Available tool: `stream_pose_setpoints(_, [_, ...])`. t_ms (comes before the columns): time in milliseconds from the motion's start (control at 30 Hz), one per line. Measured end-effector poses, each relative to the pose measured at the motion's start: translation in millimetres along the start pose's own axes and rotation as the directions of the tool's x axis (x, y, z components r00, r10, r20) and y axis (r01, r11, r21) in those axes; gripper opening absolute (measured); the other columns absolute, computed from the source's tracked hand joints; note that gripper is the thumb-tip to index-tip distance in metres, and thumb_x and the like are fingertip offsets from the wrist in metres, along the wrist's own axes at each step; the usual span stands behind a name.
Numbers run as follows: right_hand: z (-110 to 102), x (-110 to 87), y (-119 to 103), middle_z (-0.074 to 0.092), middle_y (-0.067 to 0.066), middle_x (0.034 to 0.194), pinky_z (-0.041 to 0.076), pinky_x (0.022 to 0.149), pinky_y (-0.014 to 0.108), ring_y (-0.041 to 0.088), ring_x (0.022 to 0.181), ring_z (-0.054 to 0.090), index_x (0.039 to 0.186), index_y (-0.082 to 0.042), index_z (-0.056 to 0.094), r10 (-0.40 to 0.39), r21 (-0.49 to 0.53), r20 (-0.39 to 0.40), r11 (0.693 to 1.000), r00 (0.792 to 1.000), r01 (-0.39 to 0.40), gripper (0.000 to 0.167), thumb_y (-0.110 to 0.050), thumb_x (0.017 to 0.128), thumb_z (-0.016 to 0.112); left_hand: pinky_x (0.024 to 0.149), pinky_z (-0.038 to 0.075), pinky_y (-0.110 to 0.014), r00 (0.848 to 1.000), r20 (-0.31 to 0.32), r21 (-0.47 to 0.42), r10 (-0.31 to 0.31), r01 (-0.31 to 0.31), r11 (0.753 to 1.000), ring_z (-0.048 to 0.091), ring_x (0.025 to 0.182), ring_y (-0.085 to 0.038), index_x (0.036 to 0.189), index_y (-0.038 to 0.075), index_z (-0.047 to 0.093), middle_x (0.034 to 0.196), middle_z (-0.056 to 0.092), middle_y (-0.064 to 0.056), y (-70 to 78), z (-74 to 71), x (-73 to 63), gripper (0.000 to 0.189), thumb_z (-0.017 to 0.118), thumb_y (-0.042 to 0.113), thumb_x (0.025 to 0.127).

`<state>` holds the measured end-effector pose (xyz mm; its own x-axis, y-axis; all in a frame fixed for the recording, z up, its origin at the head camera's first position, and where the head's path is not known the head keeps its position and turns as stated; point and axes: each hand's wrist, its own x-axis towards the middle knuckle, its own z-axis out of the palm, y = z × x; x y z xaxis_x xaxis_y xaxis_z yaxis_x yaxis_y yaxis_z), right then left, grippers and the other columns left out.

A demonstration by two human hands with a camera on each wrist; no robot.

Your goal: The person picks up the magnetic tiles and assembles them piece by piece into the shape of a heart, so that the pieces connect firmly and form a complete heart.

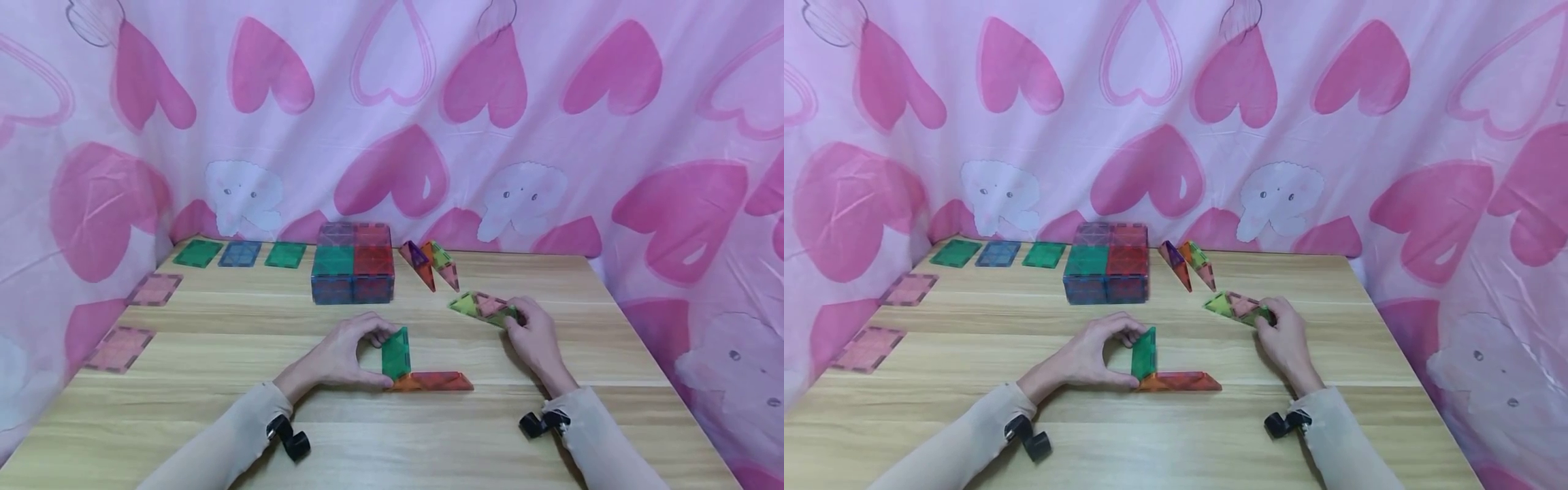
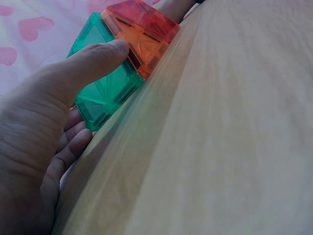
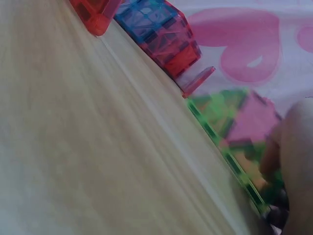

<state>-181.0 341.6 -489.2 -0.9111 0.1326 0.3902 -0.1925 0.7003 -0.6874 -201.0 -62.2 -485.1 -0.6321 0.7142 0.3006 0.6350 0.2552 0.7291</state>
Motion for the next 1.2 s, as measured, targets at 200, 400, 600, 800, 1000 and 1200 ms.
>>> stream_pose_setpoints(200, [16.6,-8.7,-19.9,0.072,0.002,0.111,0.046,0.082,0.022,0.014,0.096,0.059,0.116,-0.014,0.083,-0.157,0.149,0.186,0.98,0.97,0.13,0.034,0.011,0.095,0.071,0.1,0.06,-0.031,1.0,-0.005,-0.006,0.0,0.0,1.0,0.066,0.113,-0.009,0.145,0.026,0.066,0.133,0.065,0.011,0.3,0.1,0.4,0.076,0.101,0.047,0.081])
stream_pose_setpoints(400, [39.5,-22.3,-47.0,0.073,-0.005,0.116,0.051,0.09,0.031,0.016,0.105,0.063,0.116,-0.021,0.08,-0.295,0.209,0.316,0.949,0.902,0.237,0.025,-0.001,0.103,0.071,0.1,0.061,-0.03,1.0,-0.009,-0.008,-0.009,0.009,1.0,0.066,0.114,-0.009,0.143,0.024,0.065,0.13,0.066,0.01,1.8,-0.9,-0.6,0.077,0.103,0.043,0.079])
stream_pose_setpoints(600, [44.0,-29.2,-56.2,0.07,-0.009,0.115,0.051,0.088,0.031,0.014,0.103,0.061,0.112,-0.023,0.076,-0.295,0.216,0.347,0.949,0.891,0.23,0.017,-0.007,0.106,0.073,0.1,0.06,-0.03,1.0,-0.009,0.007,-0.019,0.019,1.0,0.066,0.114,-0.008,0.142,0.025,0.063,0.131,0.065,0.012,1.3,0.1,-0.1,0.077,0.103,0.043,0.078])
stream_pose_setpoints(800, [43.4,-32.7,-54.8,0.07,-0.009,0.117,0.053,0.092,0.031,0.014,0.106,0.063,0.111,-0.024,0.075,-0.269,0.214,0.366,0.956,0.891,0.201,0.016,-0.009,0.105,0.074,0.101,0.06,-0.03,1.0,0.0,-0.005,-0.023,0.023,1.0,0.066,0.113,-0.008,0.144,0.024,0.063,0.133,0.065,0.011,1.3,1.4,-0.6,0.078,0.103,0.043,0.079])
stream_pose_setpoints(1000, [43.2,-32.9,-52.8,0.07,-0.006,0.116,0.052,0.092,0.03,0.015,0.106,0.062,0.113,-0.024,0.076,-0.27,0.233,0.357,0.953,0.894,0.194,0.016,-0.009,0.106,0.073,0.102,0.059,-0.03,1.0,0.005,0.015,-0.03,0.03,0.999,0.065,0.114,-0.008,0.146,0.025,0.062,0.133,0.064,0.012,0.3,0.9,-0.8,0.079,0.101,0.047,0.081])
stream_pose_setpoints(1200, [33.5,-34.1,-48.9,0.07,0.001,0.142,0.053,0.1,0.026,0.016,0.118,0.063,0.148,-0.022,0.067,-0.289,0.365,0.407,0.921,0.867,0.136,0.04,-0.006,0.111,0.066,0.101,0.059,-0.03,1.0,0.0,0.029,-0.021,0.021,0.999,0.065,0.114,-0.007,0.148,0.025,0.062,0.133,0.064,0.012,-1.4,1.9,0.8,0.08,0.101,0.046,0.081])
